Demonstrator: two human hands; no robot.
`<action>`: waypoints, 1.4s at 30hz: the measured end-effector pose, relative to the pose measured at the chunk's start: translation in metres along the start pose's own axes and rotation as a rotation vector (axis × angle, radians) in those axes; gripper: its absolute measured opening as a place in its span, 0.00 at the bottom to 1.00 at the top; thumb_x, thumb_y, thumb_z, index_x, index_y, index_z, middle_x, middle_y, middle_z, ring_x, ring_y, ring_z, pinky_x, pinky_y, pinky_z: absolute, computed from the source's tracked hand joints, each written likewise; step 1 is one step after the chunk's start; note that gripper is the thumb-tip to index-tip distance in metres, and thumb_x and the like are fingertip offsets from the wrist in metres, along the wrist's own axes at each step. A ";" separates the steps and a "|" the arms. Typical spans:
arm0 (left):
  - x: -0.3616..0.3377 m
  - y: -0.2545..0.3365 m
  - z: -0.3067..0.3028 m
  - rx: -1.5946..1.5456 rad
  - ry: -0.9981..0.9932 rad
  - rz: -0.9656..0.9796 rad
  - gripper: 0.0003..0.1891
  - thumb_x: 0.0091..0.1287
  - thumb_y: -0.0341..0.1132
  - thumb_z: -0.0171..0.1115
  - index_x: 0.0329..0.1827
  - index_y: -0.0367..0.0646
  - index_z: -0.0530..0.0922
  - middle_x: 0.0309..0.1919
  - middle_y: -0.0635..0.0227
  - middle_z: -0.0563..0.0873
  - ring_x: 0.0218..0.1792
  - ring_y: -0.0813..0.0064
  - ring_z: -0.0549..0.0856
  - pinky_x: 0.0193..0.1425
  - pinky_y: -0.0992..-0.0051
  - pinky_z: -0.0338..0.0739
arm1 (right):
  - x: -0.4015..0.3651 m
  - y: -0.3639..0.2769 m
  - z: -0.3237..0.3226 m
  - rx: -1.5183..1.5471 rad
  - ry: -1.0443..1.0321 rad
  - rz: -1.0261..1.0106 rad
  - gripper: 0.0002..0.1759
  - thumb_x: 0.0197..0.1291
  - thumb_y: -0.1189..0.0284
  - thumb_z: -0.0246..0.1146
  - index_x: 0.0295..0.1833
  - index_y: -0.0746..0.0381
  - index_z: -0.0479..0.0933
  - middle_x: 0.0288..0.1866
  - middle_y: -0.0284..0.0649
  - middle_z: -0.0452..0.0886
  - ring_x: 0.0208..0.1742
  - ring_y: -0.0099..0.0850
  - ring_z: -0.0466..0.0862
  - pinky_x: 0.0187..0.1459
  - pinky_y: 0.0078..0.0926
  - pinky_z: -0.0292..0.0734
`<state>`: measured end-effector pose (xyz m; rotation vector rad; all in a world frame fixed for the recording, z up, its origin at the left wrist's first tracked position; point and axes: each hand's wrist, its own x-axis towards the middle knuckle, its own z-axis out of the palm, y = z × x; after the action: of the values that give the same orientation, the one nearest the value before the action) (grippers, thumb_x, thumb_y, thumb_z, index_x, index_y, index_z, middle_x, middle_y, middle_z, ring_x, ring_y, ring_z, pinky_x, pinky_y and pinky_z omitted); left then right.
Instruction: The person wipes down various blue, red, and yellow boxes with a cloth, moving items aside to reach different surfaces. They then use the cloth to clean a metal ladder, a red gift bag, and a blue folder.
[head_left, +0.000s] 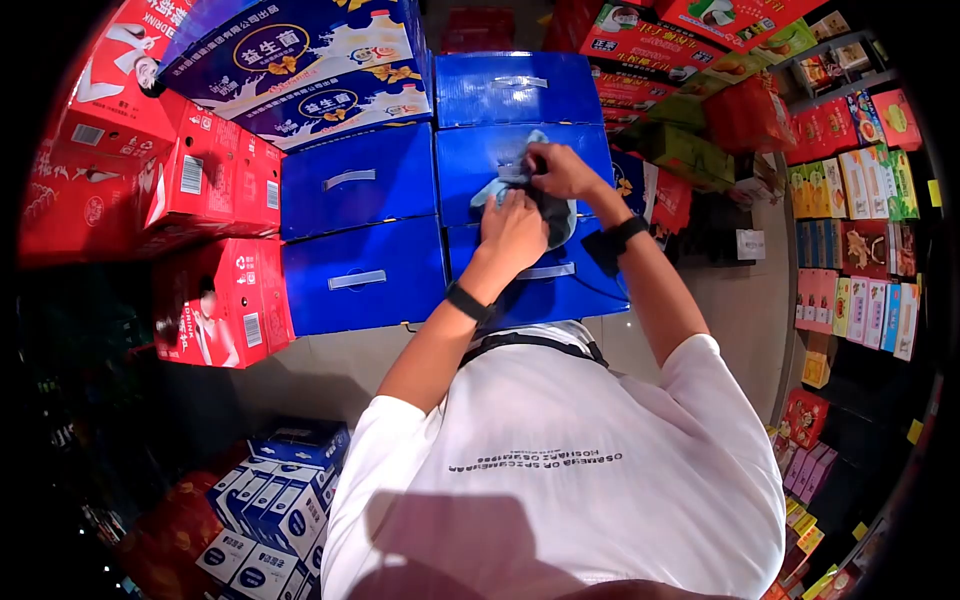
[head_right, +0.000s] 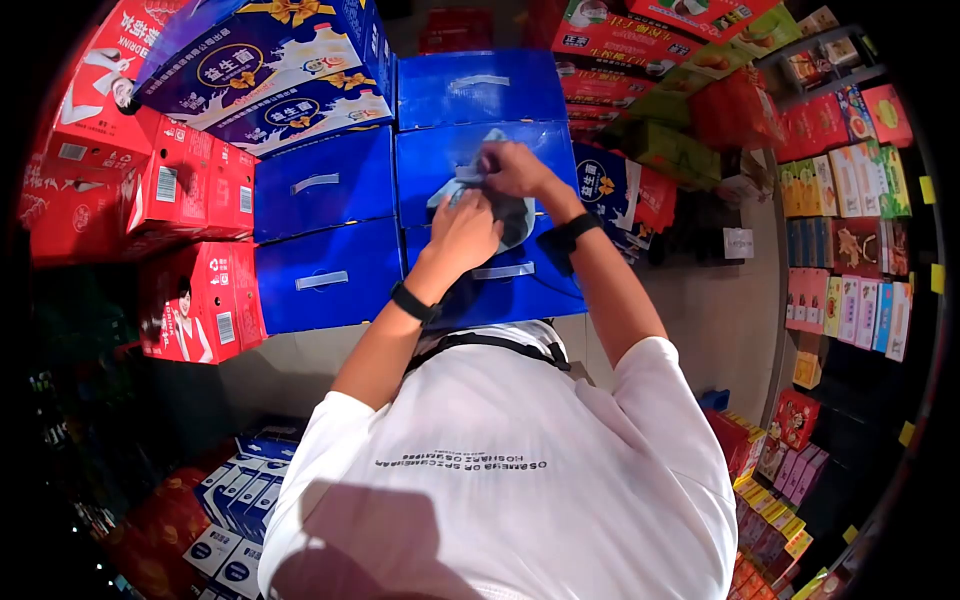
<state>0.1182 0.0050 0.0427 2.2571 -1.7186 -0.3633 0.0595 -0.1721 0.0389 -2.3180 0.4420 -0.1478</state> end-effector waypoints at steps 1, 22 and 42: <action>-0.012 -0.006 0.000 -0.006 0.010 0.000 0.26 0.70 0.44 0.58 0.61 0.27 0.75 0.65 0.46 0.78 0.68 0.52 0.76 0.74 0.47 0.61 | -0.004 0.006 0.017 -0.048 0.106 -0.129 0.12 0.46 0.73 0.65 0.29 0.64 0.68 0.30 0.49 0.74 0.37 0.51 0.77 0.41 0.43 0.73; 0.086 0.011 0.039 0.017 0.247 0.015 0.24 0.65 0.28 0.56 0.66 0.30 0.71 0.71 0.47 0.72 0.74 0.54 0.68 0.77 0.54 0.62 | -0.090 -0.009 -0.081 -0.169 0.019 -0.045 0.19 0.62 0.74 0.67 0.55 0.66 0.70 0.51 0.54 0.79 0.48 0.53 0.81 0.51 0.43 0.77; 0.112 -0.022 0.012 -0.129 0.268 0.146 0.09 0.59 0.28 0.63 0.42 0.38 0.76 0.40 0.51 0.85 0.45 0.46 0.84 0.45 0.53 0.80 | -0.059 -0.038 -0.009 -0.590 0.297 0.056 0.18 0.60 0.64 0.65 0.51 0.60 0.72 0.47 0.46 0.79 0.51 0.49 0.81 0.61 0.61 0.70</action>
<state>0.1627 -0.0984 0.0201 1.9748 -1.6564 -0.1284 0.0127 -0.1325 0.0739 -2.8684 0.7833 -0.3805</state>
